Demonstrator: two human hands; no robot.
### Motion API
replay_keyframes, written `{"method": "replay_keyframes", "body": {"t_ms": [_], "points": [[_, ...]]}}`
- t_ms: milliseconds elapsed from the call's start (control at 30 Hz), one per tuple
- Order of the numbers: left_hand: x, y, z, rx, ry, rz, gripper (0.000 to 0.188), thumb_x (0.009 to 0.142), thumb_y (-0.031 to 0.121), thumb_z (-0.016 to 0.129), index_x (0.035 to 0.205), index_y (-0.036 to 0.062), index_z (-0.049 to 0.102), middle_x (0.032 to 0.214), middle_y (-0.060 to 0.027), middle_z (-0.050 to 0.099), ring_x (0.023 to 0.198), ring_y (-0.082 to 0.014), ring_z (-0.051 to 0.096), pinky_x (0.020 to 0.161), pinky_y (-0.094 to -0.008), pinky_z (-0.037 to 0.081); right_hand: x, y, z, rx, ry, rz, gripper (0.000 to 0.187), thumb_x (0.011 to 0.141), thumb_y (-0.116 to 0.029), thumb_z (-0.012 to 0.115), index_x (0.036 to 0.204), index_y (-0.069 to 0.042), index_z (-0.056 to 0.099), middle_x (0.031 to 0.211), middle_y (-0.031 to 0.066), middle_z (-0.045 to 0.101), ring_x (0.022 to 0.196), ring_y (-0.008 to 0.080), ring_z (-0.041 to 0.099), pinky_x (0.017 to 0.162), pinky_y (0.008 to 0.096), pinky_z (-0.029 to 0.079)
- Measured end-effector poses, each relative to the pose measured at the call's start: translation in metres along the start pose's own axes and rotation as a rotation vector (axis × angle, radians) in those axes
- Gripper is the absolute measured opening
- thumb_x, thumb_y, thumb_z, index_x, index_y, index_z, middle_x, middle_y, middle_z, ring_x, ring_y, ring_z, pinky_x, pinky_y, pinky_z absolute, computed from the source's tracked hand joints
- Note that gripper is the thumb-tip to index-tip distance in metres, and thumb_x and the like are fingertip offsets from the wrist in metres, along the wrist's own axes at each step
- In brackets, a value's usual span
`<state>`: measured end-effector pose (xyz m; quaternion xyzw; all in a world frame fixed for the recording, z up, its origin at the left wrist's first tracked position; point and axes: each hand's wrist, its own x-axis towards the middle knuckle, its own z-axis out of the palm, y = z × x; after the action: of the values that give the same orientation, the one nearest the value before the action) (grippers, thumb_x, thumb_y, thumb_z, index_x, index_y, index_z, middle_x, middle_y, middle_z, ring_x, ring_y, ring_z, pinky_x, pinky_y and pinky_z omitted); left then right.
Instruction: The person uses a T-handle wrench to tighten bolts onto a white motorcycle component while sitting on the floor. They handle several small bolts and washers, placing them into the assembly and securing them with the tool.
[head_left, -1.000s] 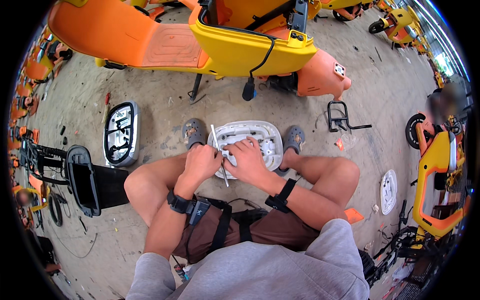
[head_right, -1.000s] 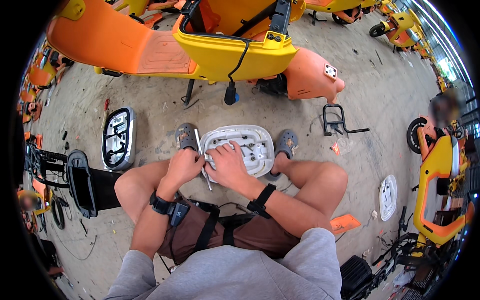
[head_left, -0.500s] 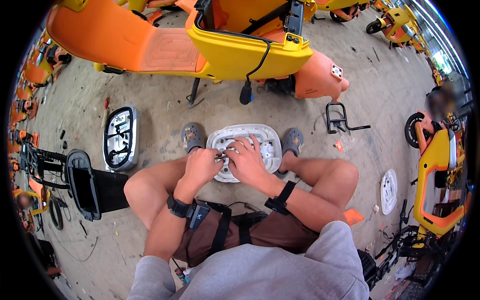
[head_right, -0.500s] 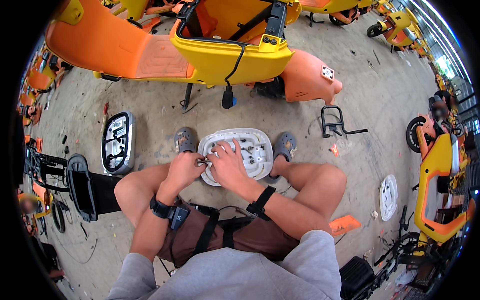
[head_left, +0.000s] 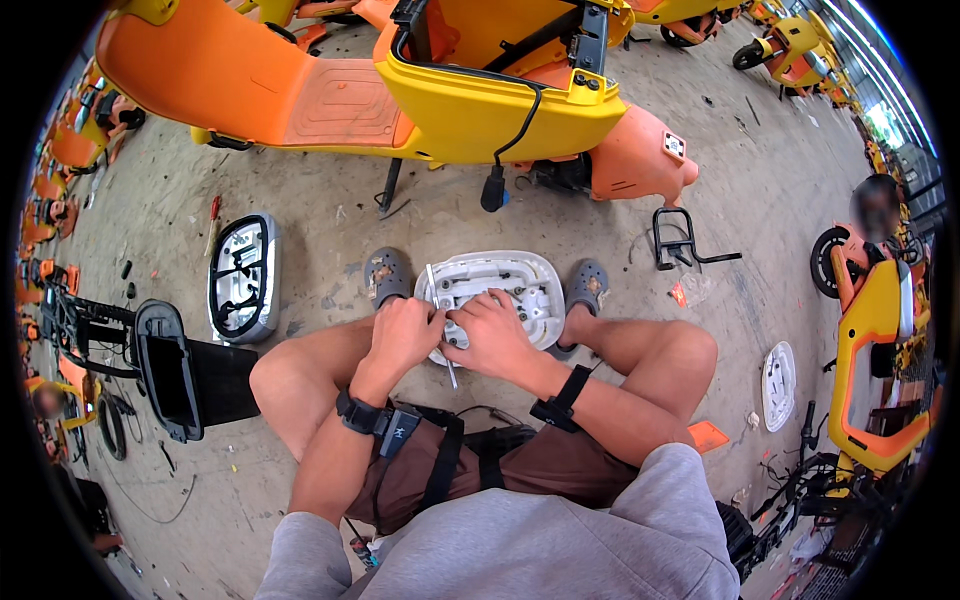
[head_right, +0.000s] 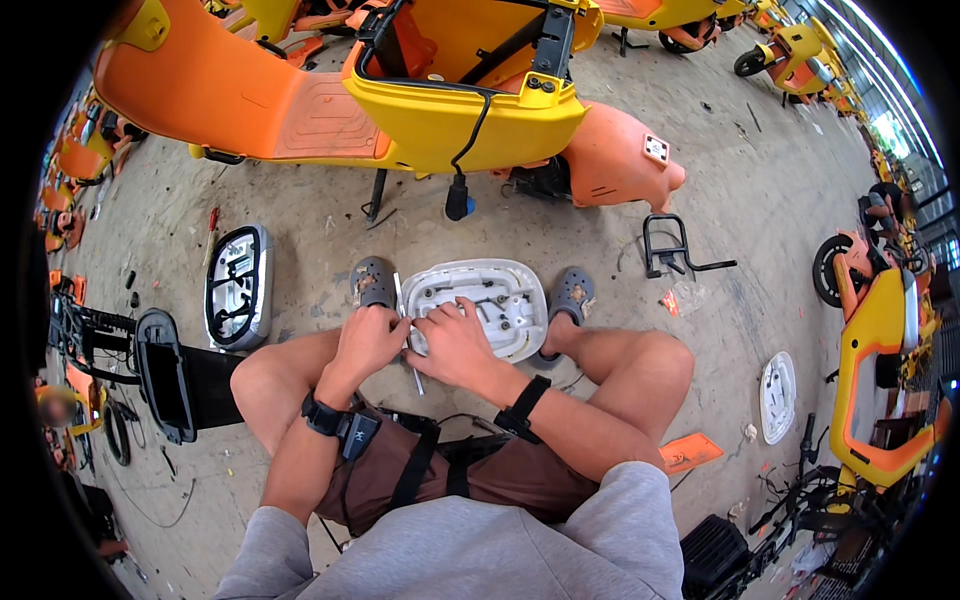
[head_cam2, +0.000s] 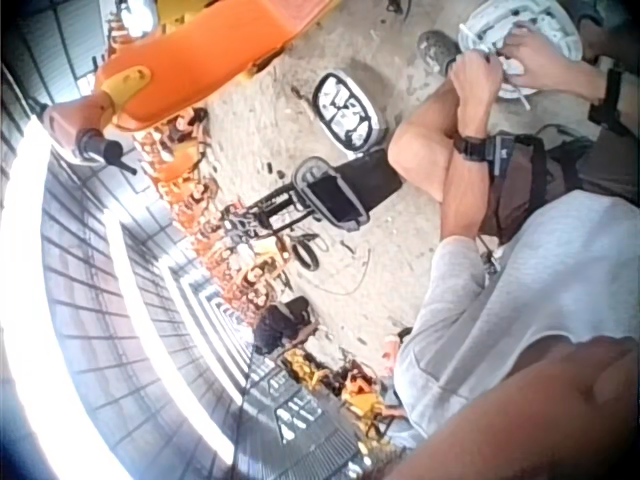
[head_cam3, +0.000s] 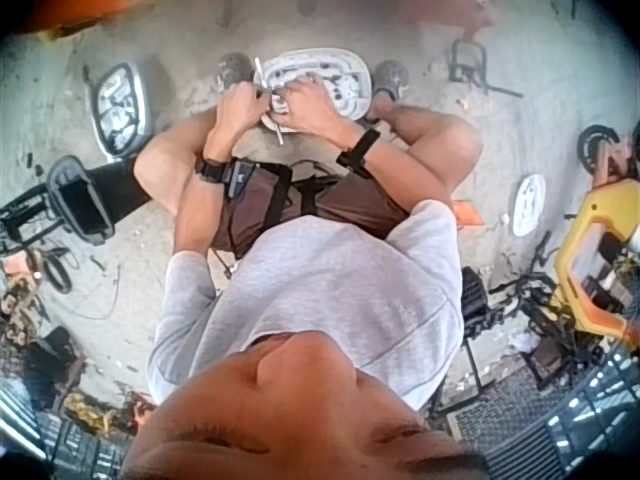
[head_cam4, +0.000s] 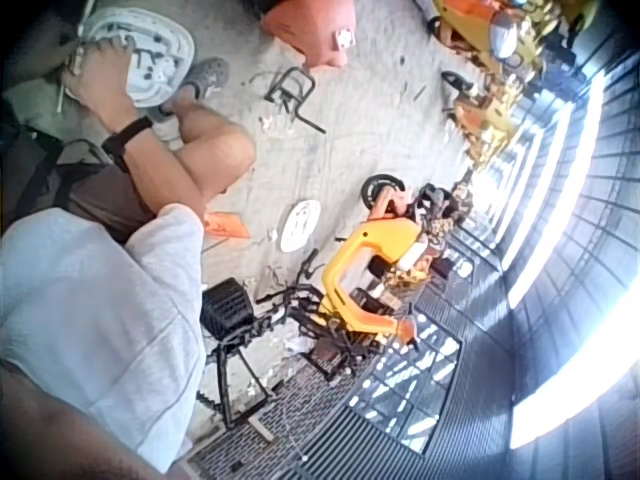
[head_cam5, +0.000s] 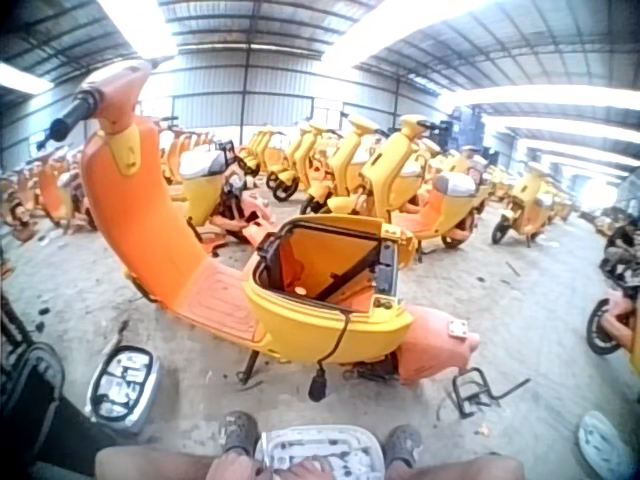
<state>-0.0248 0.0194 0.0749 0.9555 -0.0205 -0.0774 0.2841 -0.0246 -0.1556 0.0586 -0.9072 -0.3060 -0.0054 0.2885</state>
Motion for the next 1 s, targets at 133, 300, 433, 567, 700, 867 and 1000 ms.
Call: {"method": "replay_keyframes", "body": {"t_ms": [133, 300, 433, 567, 700, 867, 1000], "points": [[0.001, 0.003, -0.001, -0.113, 0.044, 0.007, 0.025, 0.081, 0.023, 0.068, 0.077, -0.0005, 0.072, 0.072, -0.0219, 0.066, 0.071, -0.0403, 0.065, 0.065, -0.046, 0.053, 0.0, 0.004, 0.004, 0.003, -0.032, 0.012, 0.028, 0.074, -0.022, 0.07, 0.097, -0.005, 0.073, 0.096, 0.01, 0.067, 0.105, 0.0262, 0.058, 0.106, 0.0506, 0.034], [0.0, 0.005, -0.006, -0.078, -0.018, 0.076, 0.022, 0.077, 0.022, 0.07, 0.081, -0.0001, 0.074, 0.075, -0.0213, 0.067, 0.073, -0.0385, 0.066, 0.067, -0.0439, 0.053, 0.001, 0.013, 0.005, -0.132, 0.133, -0.086, 0.023, 0.074, -0.013, 0.069, 0.096, -0.008, 0.073, 0.103, 0.0085, 0.064, 0.117, 0.0274, 0.053, 0.109, 0.058, 0.028], [0.0, 0.004, -0.006, 0.018, -0.076, 0.038, 0.022, 0.076, 0.021, 0.069, 0.081, 0.0003, 0.074, 0.075, -0.022, 0.067, 0.074, -0.0386, 0.066, 0.068, -0.0438, 0.054, 0.005, 0.006, -0.004, -0.105, 0.215, -0.059, 0.025, 0.076, -0.014, 0.069, 0.101, -0.008, 0.071, 0.106, 0.0082, 0.063, 0.119, 0.0271, 0.051, 0.109, 0.0555, 0.03], [0.0, 0.001, -0.004, 0.066, -0.094, 0.023, 0.022, 0.076, 0.021, 0.069, 0.08, -0.0003, 0.074, 0.076, -0.0237, 0.066, 0.074, -0.0398, 0.066, 0.068, -0.0441, 0.054, 0.008, 0.0, -0.008, 0.002, 0.138, 0.063, 0.027, 0.082, -0.016, 0.068, 0.107, -0.008, 0.068, 0.102, 0.0112, 0.066, 0.104, 0.029, 0.062, 0.096, 0.0447, 0.046], [-0.001, -0.001, -0.006, -0.093, -0.18, 0.087, 0.022, 0.075, 0.018, 0.068, 0.083, -0.001, 0.074, 0.073, -0.0239, 0.065, 0.071, -0.039, 0.065, 0.065, -0.0424, 0.053, 0.003, 0.006, 0.005, 0.124, 0.096, 0.053, 0.029, 0.086, -0.019, 0.065, 0.11, -0.004, 0.065, 0.083, 0.0163, 0.068, 0.072, 0.0364, 0.067, 0.067, 0.0451, 0.053], [-0.003, -0.002, -0.01, -0.13, -0.117, 0.074, 0.023, 0.072, 0.015, 0.069, 0.088, -0.0012, 0.073, 0.069, -0.0214, 0.063, 0.066, -0.035, 0.066, 0.063, -0.0391, 0.051, 0.004, 0.003, -0.002, 0.102, 0.037, 0.035, 0.039, 0.083, -0.016, 0.065, 0.12, -0.004, 0.061, 0.093, 0.0159, 0.068, 0.085, 0.0342, 0.066, 0.081, 0.0427, 0.05], [0.0, 0.002, -0.014, -0.223, -0.059, 0.011, 0.023, 0.073, 0.015, 0.069, 0.089, -0.0011, 0.072, 0.072, -0.0219, 0.065, 0.07, -0.0369, 0.066, 0.067, -0.0409, 0.052, 0.002, 0.006, 0.001, 0.091, -0.033, -0.02, 0.046, 0.082, -0.014, 0.064, 0.126, -0.004, 0.058, 0.105, 0.0149, 0.066, 0.098, 0.0319, 0.064, 0.088, 0.0413, 0.046]]}}
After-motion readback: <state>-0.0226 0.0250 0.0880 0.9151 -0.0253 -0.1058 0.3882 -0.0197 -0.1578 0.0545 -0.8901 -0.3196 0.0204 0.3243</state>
